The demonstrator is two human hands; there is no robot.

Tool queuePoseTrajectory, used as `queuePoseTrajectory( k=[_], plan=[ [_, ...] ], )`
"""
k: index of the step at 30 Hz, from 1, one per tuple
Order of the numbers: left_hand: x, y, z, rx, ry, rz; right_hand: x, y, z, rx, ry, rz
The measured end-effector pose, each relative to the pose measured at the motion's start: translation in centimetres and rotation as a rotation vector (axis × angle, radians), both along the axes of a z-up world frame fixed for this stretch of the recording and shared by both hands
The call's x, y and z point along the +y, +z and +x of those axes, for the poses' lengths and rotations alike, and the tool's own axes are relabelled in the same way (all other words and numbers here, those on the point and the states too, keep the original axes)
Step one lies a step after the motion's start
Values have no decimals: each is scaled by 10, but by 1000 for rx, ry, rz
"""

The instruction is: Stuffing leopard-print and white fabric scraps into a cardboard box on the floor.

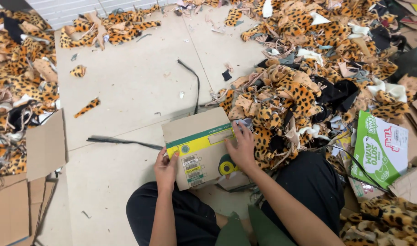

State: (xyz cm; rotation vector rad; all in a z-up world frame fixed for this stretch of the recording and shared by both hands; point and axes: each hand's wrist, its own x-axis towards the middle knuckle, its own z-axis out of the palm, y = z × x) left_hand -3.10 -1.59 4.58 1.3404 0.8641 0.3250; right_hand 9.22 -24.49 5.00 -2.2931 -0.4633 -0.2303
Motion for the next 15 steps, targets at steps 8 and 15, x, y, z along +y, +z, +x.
queuePoseTrajectory(
  k=[8,15],
  plan=[
    [3,5,1,7,32,-66,83,45,-22,-74,353,-583],
    [9,-15,4,-25,105,-243,103,69,-23,290,533,-855]
  ],
)
